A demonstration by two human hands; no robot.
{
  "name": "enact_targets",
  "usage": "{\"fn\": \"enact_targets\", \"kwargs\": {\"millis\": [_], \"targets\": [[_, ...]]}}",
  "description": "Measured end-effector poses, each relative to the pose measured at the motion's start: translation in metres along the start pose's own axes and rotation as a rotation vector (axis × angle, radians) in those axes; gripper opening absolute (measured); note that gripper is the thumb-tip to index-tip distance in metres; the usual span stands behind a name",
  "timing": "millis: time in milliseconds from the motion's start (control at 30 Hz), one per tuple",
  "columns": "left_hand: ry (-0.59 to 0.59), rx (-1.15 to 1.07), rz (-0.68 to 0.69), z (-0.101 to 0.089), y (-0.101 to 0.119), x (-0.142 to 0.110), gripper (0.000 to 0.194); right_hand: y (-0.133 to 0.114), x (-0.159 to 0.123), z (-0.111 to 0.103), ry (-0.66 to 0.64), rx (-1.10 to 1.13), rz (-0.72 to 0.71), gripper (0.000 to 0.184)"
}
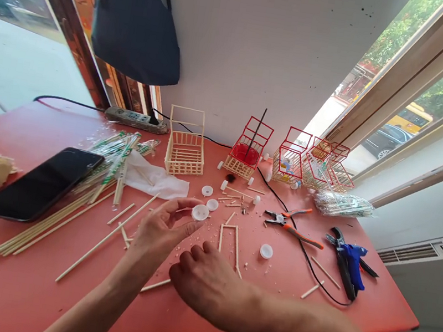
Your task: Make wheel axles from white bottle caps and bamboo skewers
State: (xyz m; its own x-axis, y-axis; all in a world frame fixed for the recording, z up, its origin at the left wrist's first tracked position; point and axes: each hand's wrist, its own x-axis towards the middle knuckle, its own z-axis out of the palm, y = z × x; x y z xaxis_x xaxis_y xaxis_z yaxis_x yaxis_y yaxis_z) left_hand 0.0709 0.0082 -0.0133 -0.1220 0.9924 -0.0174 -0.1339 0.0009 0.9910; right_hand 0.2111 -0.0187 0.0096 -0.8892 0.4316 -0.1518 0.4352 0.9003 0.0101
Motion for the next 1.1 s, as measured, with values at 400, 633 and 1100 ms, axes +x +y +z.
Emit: {"fn": "enact_targets", "kwargs": {"millis": [400, 633, 1100], "targets": [[0.018, -0.018, -0.028, -0.001, -0.002, 0.001, 0.042, 0.007, -0.018, -0.021, 0.097, 0.01, -0.144, 0.008], [0.004, -0.041, -0.079, -0.002, 0.007, -0.001, 0.045, 0.038, -0.08, -0.035, 0.276, 0.546, 0.148, 0.026], [-0.297, 0.14, -0.013, 0.005, -0.021, -0.015, 0.031, 0.044, -0.057, 0.007, 0.99, 1.11, 0.528, 0.01]]}}
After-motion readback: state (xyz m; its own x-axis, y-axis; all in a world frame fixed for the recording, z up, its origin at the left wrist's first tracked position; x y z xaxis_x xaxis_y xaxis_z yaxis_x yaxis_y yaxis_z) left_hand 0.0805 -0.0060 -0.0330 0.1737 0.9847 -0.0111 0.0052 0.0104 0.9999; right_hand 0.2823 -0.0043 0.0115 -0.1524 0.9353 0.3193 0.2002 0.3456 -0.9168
